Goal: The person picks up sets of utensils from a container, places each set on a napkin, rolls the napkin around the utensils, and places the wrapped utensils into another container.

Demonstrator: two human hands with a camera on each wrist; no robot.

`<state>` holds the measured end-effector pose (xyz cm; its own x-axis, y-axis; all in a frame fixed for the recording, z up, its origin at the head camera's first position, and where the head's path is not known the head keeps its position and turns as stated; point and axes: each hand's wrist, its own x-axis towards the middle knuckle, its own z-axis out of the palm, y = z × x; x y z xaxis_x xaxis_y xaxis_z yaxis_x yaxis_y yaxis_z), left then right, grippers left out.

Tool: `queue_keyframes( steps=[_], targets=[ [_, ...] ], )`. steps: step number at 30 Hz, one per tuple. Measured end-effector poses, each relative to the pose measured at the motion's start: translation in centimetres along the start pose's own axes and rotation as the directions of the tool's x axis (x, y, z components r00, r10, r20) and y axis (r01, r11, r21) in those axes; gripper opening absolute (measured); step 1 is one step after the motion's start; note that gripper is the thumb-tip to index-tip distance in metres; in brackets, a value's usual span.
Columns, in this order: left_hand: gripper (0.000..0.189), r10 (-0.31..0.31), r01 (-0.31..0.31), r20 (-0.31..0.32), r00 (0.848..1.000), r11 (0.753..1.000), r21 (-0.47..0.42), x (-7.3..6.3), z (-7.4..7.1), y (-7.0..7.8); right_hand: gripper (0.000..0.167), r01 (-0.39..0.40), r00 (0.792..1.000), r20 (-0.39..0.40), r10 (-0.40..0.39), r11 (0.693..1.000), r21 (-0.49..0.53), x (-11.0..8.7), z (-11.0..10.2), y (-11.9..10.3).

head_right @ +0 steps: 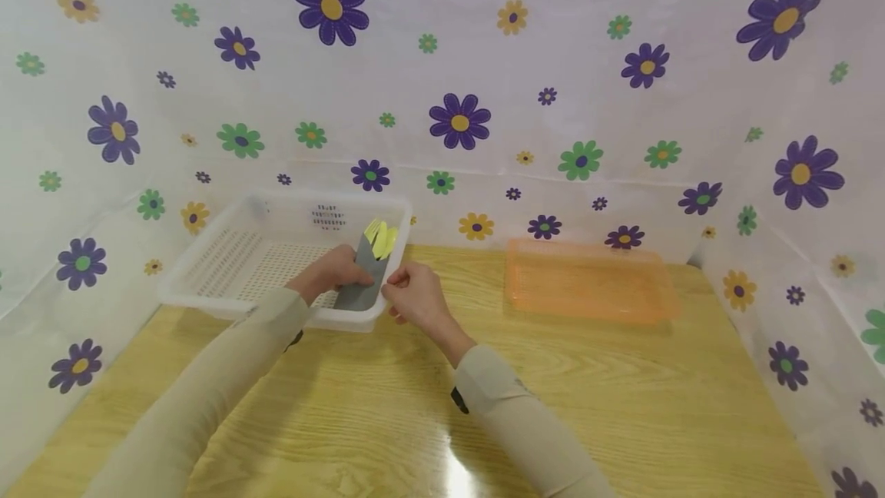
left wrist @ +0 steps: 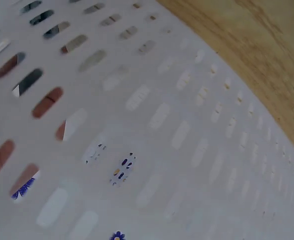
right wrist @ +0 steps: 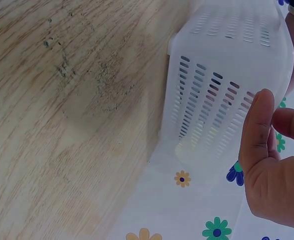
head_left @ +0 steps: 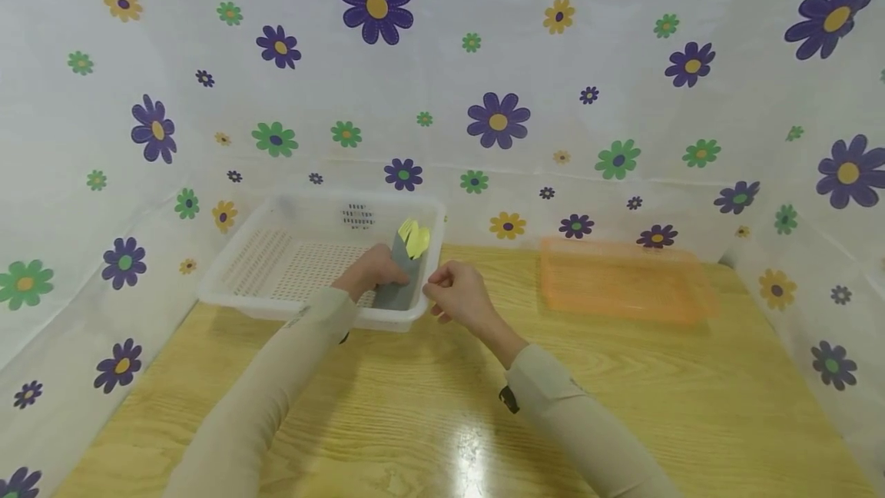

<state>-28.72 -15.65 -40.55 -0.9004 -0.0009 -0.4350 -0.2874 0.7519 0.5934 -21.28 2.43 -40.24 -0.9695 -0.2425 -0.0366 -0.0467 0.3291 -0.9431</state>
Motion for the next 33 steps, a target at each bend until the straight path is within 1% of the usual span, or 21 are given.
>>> queue_keyframes(
  steps=[4,8,12,14,15,19,21,22,25,26,27,28,29,31,33],
  targets=[
    [0.048,0.003,-0.003,0.012,1.000,1.000,0.009,-0.1,0.2,-0.5,0.010,-0.009,1.000,0.010,0.009,1.000,0.000,0.0,0.1,0.0],
    [0.049,0.007,-0.008,0.038,0.999,1.000,0.010,-0.1,0.3,-0.7,0.010,-0.005,1.000,0.008,0.005,1.000,0.004,0.1,0.1,0.1],
    [0.052,-0.020,0.018,0.054,0.998,0.999,0.045,0.0,0.3,-0.7,0.009,-0.001,1.000,0.006,0.000,1.000,0.012,0.1,0.1,0.2],
    [0.050,-0.027,0.024,0.052,0.998,0.998,0.065,0.1,0.3,-0.7,0.009,0.002,1.000,0.006,-0.002,1.000,0.013,0.1,0.1,0.2],
    [0.049,-0.025,0.021,0.048,0.999,0.997,0.073,0.1,0.4,-0.8,0.009,0.004,1.000,0.005,-0.004,1.000,0.013,0.1,0.1,0.3],
    [0.043,0.024,-0.027,0.032,0.999,0.995,0.099,0.2,0.6,-1.1,0.008,0.012,1.000,0.005,-0.012,1.000,0.017,0.0,0.1,0.3],
    [0.042,0.044,-0.045,0.011,0.999,0.986,0.163,0.2,0.6,-1.3,0.008,0.017,1.000,0.006,-0.017,1.000,0.021,-0.1,0.1,0.4],
    [0.045,0.037,-0.035,-0.009,0.999,0.978,0.207,0.1,0.7,-1.4,0.008,0.020,1.000,0.007,-0.020,1.000,0.023,-0.1,0.1,0.4],
    [0.067,-0.014,0.036,-0.077,0.997,0.955,0.296,0.0,0.9,-1.4,0.008,0.022,1.000,0.006,-0.022,0.999,0.023,-0.2,0.0,0.4],
    [0.074,-0.025,0.054,-0.094,0.995,0.946,0.320,-0.1,1.0,-1.3,0.008,0.022,1.000,0.004,-0.022,1.000,0.022,-0.2,0.0,0.4],
    [0.078,-0.029,0.060,-0.099,0.995,0.945,0.321,-0.1,1.0,-1.3,0.008,0.022,1.000,0.001,-0.022,1.000,0.019,-0.2,0.0,0.4],
    [0.078,-0.030,0.058,-0.092,0.995,0.946,0.318,-0.1,1.0,-1.2,0.008,0.019,1.000,0.000,-0.019,1.000,0.017,-0.2,0.0,0.4],
    [0.075,-0.024,0.044,-0.069,0.997,0.951,0.306,-0.2,1.0,-1.1,0.008,0.016,1.000,-0.001,-0.016,1.000,0.016,-0.2,0.0,0.3],
    [0.061,-0.015,0.017,-0.011,1.000,0.956,0.292,-0.1,0.8,-1.0,0.008,0.016,1.000,0.000,-0.016,1.000,0.015,-0.3,0.0,0.3],
    [0.044,-0.015,0.000,0.051,0.999,0.957,0.290,0.0,0.7,-0.9,0.008,0.014,1.000,0.005,-0.014,1.000,0.014,-0.3,0.1,0.3]
  ],
)
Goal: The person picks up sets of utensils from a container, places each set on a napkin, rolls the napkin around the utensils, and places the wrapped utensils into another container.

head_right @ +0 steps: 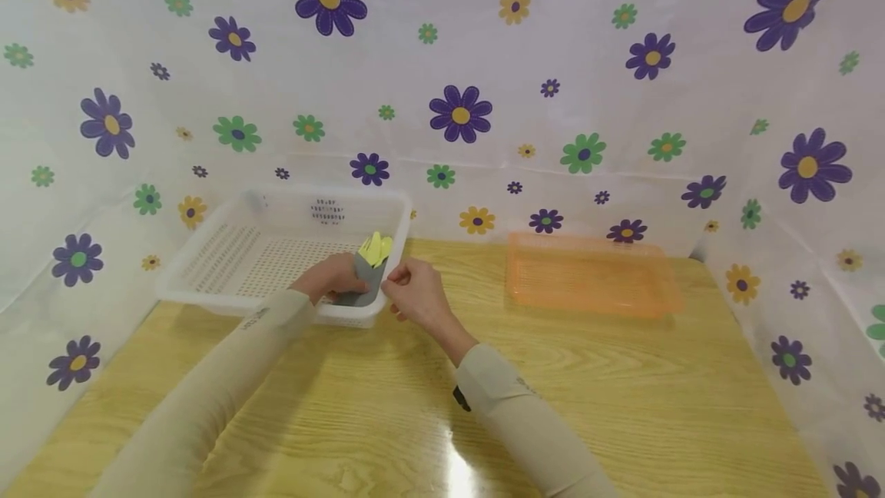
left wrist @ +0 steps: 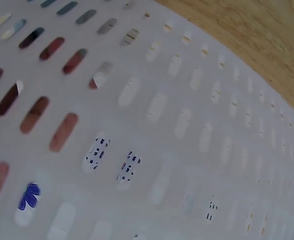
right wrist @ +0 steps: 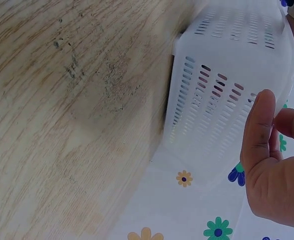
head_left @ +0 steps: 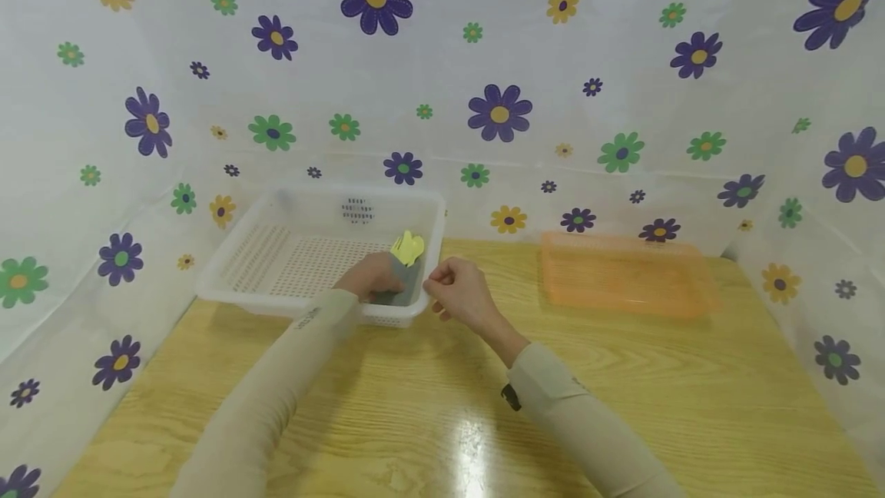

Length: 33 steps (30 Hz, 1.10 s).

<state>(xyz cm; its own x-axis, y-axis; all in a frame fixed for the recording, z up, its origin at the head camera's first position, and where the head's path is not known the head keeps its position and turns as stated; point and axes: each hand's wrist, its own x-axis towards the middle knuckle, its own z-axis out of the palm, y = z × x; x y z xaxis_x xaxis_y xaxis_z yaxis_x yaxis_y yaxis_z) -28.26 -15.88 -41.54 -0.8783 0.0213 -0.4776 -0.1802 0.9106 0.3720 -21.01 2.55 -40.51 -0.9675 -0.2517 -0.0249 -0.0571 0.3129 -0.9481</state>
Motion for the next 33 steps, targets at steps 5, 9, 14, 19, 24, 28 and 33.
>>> queue_keyframes(
  steps=[5,9,14,19,24,28,33],
  targets=[
    [0.033,-0.016,0.014,0.077,0.997,1.000,0.028,0.2,-0.3,0.2,0.009,0.004,1.000,0.001,-0.004,1.000,0.001,0.0,0.0,0.0],
    [0.027,0.005,-0.010,0.085,0.996,0.999,0.054,0.0,-0.3,0.4,0.009,0.005,1.000,-0.007,-0.005,1.000,-0.002,0.0,0.0,-0.1],
    [0.016,0.000,-0.007,0.086,0.996,0.997,0.071,-0.5,-0.4,0.5,0.009,0.017,1.000,0.003,-0.017,1.000,-0.007,-0.1,0.1,-0.1],
    [0.014,0.068,-0.081,0.083,0.994,0.985,0.155,-1.0,-0.4,0.4,0.009,0.024,1.000,0.006,-0.024,1.000,-0.012,-0.3,0.2,-0.1],
    [0.019,0.159,-0.170,0.065,0.985,0.959,0.228,-1.8,-0.4,0.6,0.009,0.035,0.999,0.000,-0.035,0.999,-0.033,-0.2,0.1,0.1],
    [0.024,0.189,-0.198,0.059,0.980,0.955,0.221,-2.3,-0.5,0.8,0.008,0.055,0.999,0.004,-0.055,0.998,-0.041,-0.5,-0.2,0.1],
    [0.031,0.236,-0.235,0.012,0.972,0.961,0.146,-3.0,-0.7,0.4,0.008,0.116,0.993,-0.002,-0.117,0.989,-0.094,-1.2,-0.7,0.3]
  ],
)
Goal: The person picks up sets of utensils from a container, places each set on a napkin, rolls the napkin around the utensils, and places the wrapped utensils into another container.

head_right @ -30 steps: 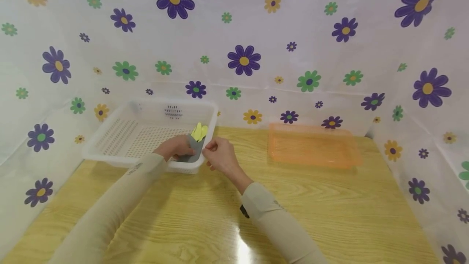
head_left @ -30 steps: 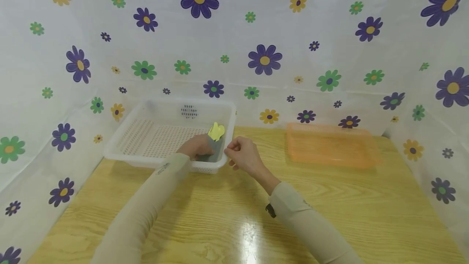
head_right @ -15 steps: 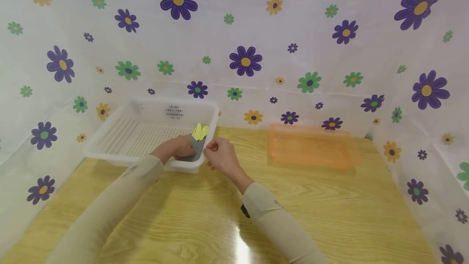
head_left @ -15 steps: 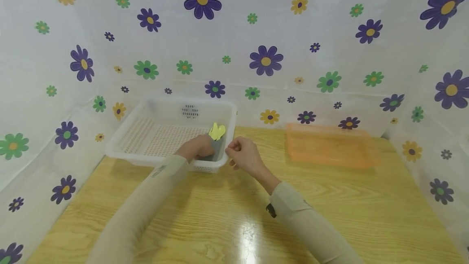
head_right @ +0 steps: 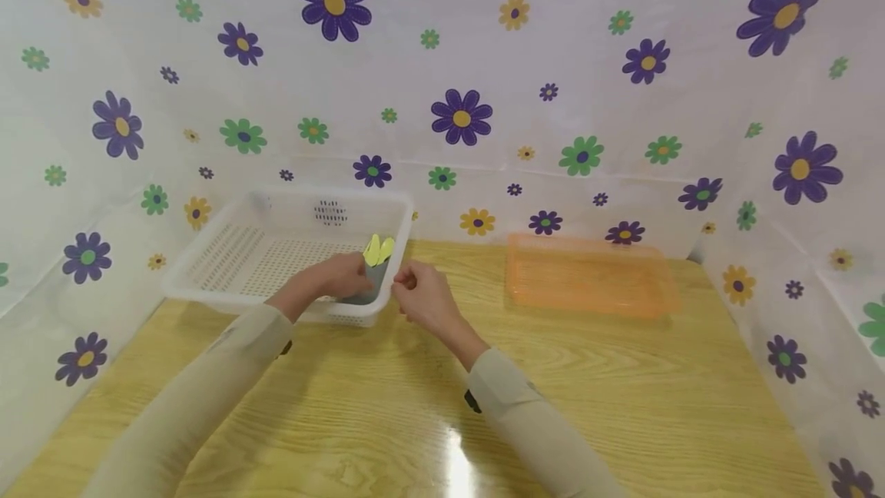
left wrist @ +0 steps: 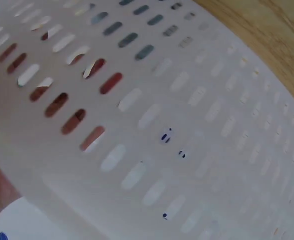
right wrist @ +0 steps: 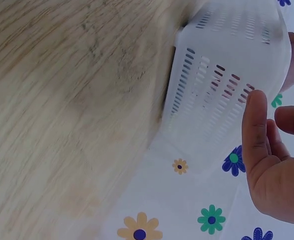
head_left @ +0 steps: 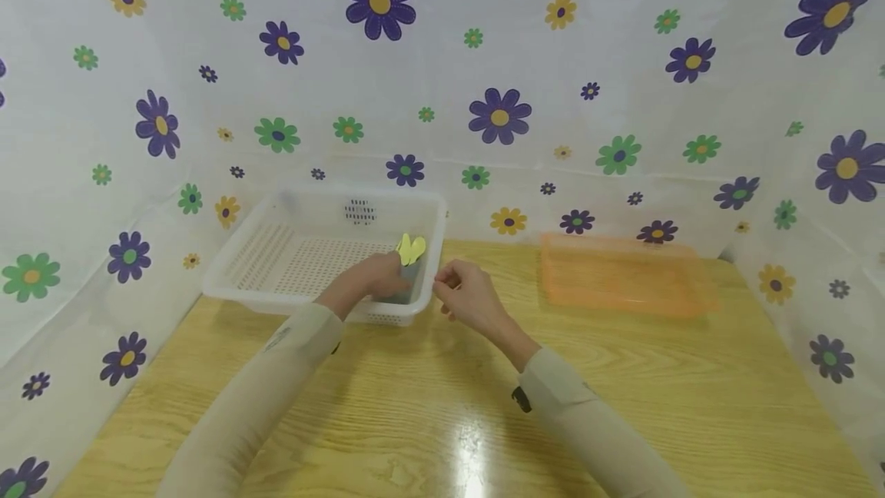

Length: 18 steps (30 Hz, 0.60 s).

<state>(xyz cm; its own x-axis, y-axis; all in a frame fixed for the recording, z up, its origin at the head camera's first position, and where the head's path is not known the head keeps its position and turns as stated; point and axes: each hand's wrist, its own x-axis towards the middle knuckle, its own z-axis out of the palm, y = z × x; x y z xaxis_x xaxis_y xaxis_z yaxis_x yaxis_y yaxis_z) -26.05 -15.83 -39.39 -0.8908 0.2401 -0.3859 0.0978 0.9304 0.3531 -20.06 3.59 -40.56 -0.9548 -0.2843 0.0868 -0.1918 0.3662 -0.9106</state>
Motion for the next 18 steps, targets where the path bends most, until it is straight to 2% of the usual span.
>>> queue_keyframes(
  steps=[4,6,9,11,14,18],
  targets=[
    [0.039,0.038,-0.046,-0.092,0.995,0.995,-0.084,-1.0,0.0,0.4,0.012,0.068,0.998,-0.002,-0.068,0.991,-0.111,-0.5,-0.6,0.3],
    [0.043,0.074,-0.091,-0.146,0.987,0.989,-0.116,-1.6,0.2,0.8,0.015,0.097,0.995,0.001,-0.098,0.981,-0.170,-0.9,-0.9,0.4],
    [0.045,0.128,-0.159,-0.227,0.965,0.980,-0.123,-2.5,0.8,1.7,0.018,0.129,0.991,0.004,-0.131,0.965,-0.230,-1.4,-1.3,0.5],
    [0.044,0.149,-0.179,-0.274,0.950,0.980,-0.089,-3.1,1.4,2.4,0.019,0.143,0.989,0.004,-0.147,0.956,-0.257,-1.7,-1.5,0.6],
    [0.043,0.163,-0.174,-0.333,0.929,0.985,-0.003,-4.0,2.3,3.4,0.019,0.164,0.986,0.013,-0.168,0.945,-0.284,-2.3,-1.7,0.8],
    [0.042,0.210,-0.157,-0.413,0.886,0.975,0.157,-4.7,3.2,4.1,0.021,0.167,0.985,0.024,-0.169,0.927,-0.335,-3.3,-2.1,1.0]
  ],
)
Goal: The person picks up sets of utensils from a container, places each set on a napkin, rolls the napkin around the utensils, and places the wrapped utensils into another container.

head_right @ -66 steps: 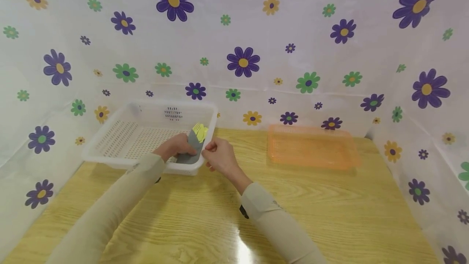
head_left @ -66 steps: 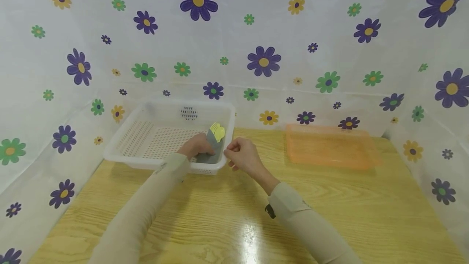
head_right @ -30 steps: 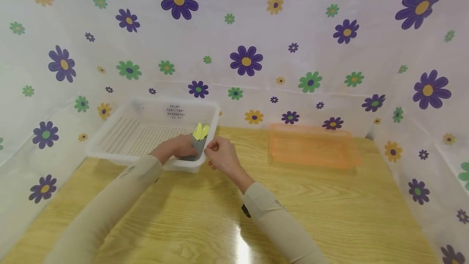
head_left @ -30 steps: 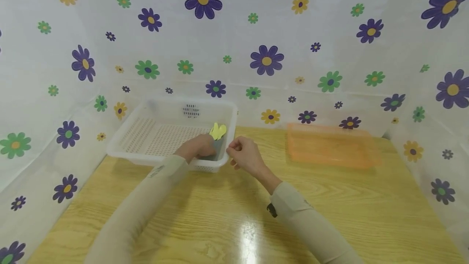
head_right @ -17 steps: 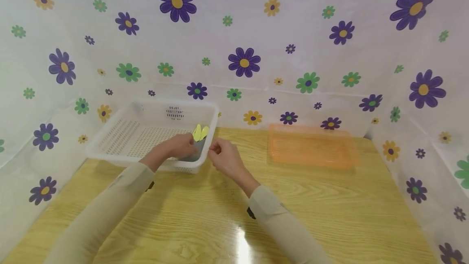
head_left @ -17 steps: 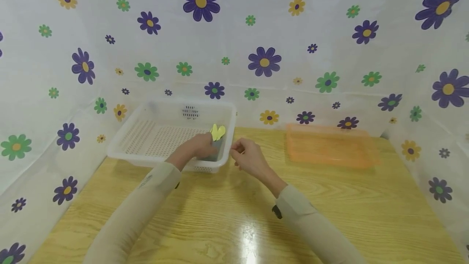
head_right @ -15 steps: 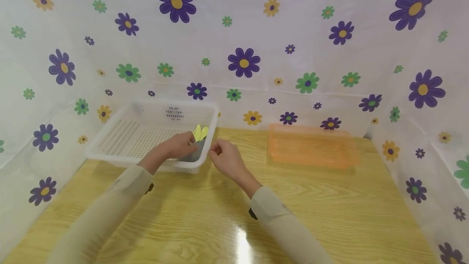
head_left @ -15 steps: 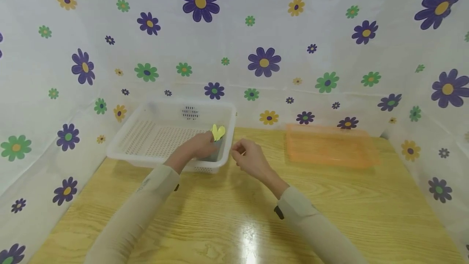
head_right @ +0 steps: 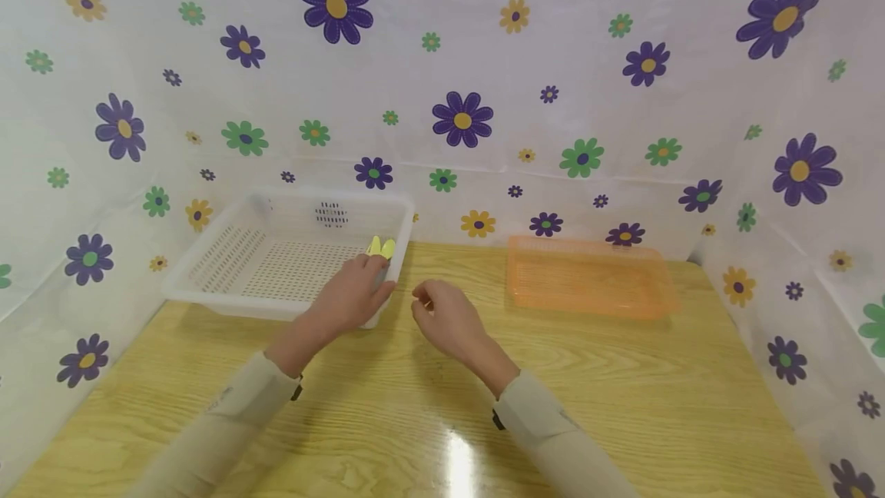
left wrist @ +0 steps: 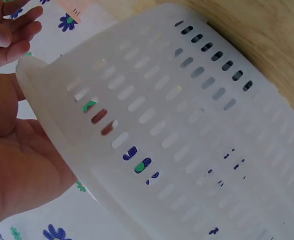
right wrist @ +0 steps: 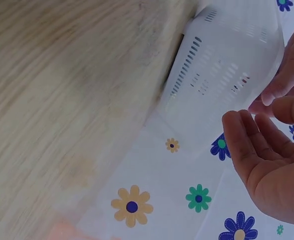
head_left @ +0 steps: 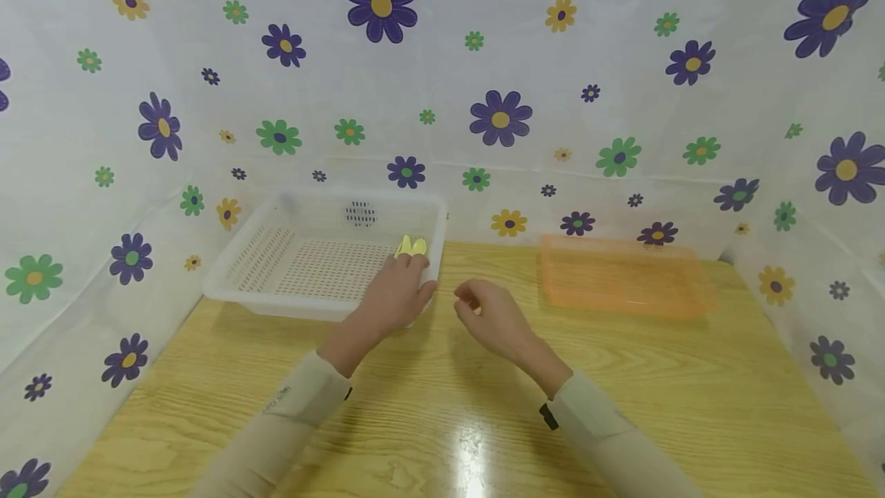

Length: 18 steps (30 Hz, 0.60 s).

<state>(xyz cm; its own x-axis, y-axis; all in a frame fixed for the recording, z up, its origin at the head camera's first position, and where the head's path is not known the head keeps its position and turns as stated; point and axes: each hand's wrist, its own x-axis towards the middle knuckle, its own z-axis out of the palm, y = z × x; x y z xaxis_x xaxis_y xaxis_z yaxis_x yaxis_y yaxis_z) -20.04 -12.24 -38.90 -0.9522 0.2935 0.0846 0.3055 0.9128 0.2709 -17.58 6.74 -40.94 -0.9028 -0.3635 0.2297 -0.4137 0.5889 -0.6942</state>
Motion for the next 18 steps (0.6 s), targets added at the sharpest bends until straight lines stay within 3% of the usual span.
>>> queue_keyframes(
  steps=[4,8,10,13,18],
  targets=[
    [0.042,0.110,-0.090,-0.102,0.989,0.978,0.186,-0.4,0.6,0.5,0.024,-0.002,1.000,0.014,0.003,0.997,-0.072,-1.4,-0.8,0.6],
    [0.040,0.239,-0.183,-0.200,0.950,0.947,0.264,-1.4,1.2,1.2,0.030,0.007,0.999,0.033,-0.003,0.990,-0.138,-2.8,-2.0,1.4],
    [0.038,0.302,-0.229,-0.251,0.919,0.932,0.282,-2.0,1.5,1.9,0.033,0.011,0.999,0.033,-0.006,0.985,-0.171,-3.3,-2.6,1.8],
    [0.036,0.401,-0.301,-0.311,0.862,0.897,0.323,-2.8,2.1,2.9,0.039,0.036,0.999,0.011,-0.034,0.975,-0.217,-4.0,-3.3,2.1],
    [0.041,0.556,-0.436,-0.339,0.759,0.820,0.370,-4.2,3.1,4.5,0.049,0.111,0.993,0.001,-0.116,0.950,-0.293,-5.4,-4.0,2.9]
  ],
)
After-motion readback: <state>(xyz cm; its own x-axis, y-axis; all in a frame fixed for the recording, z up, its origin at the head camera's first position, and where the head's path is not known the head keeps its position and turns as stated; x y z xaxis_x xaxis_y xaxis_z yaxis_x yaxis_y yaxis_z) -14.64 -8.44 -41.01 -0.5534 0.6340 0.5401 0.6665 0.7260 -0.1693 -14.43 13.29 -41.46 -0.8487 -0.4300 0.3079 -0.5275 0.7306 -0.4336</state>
